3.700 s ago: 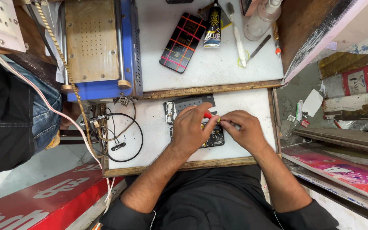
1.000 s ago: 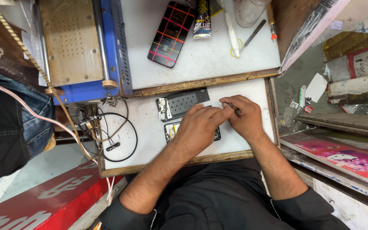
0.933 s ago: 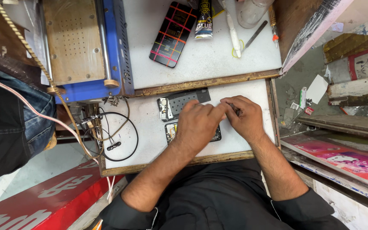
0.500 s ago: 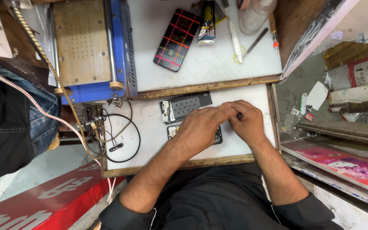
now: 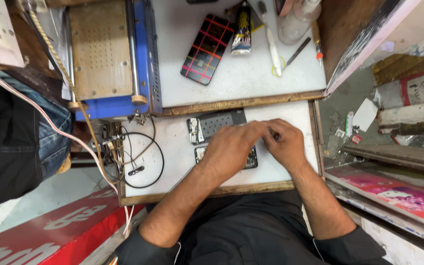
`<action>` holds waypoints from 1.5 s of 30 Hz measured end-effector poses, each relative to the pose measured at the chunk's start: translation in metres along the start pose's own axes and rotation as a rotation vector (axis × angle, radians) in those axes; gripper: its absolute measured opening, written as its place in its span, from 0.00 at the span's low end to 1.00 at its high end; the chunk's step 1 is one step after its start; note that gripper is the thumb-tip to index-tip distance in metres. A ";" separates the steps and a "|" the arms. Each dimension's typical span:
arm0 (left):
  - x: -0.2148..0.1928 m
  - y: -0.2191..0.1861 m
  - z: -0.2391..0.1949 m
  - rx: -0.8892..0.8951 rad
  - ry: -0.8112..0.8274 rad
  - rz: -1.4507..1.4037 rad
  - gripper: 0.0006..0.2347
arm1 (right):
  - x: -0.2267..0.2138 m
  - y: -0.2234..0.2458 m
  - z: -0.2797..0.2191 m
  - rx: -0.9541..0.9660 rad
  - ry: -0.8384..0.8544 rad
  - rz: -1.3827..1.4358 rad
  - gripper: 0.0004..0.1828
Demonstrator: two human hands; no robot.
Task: The person uses a red-handled screwdriver to remove screws from a disassembled mobile phone on a workbench. They then use their fingers to detach and reposition internal components, including the battery and circuit board, before placing the phone back on the table.
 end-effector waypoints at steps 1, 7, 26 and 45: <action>-0.001 -0.001 0.001 0.009 0.000 0.075 0.17 | 0.000 -0.001 0.000 0.008 0.011 0.012 0.12; -0.004 0.005 0.001 -0.089 0.031 0.110 0.14 | 0.001 0.004 0.000 0.001 0.007 0.013 0.10; 0.009 0.010 -0.012 -0.045 -0.063 0.129 0.17 | 0.000 0.005 -0.006 0.003 0.027 0.015 0.11; -0.027 0.063 -0.075 -0.414 -0.558 -0.069 0.19 | 0.024 0.038 0.000 -0.062 0.235 0.022 0.12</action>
Point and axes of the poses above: each hand's wrist, its own z-axis towards the middle knuckle, its own x-axis out of the palm, y = z × x, the point moved 9 cm from there along z, towards the middle knuckle, and after that the axes turned 5 degrees about x, right-handed, at the moved point
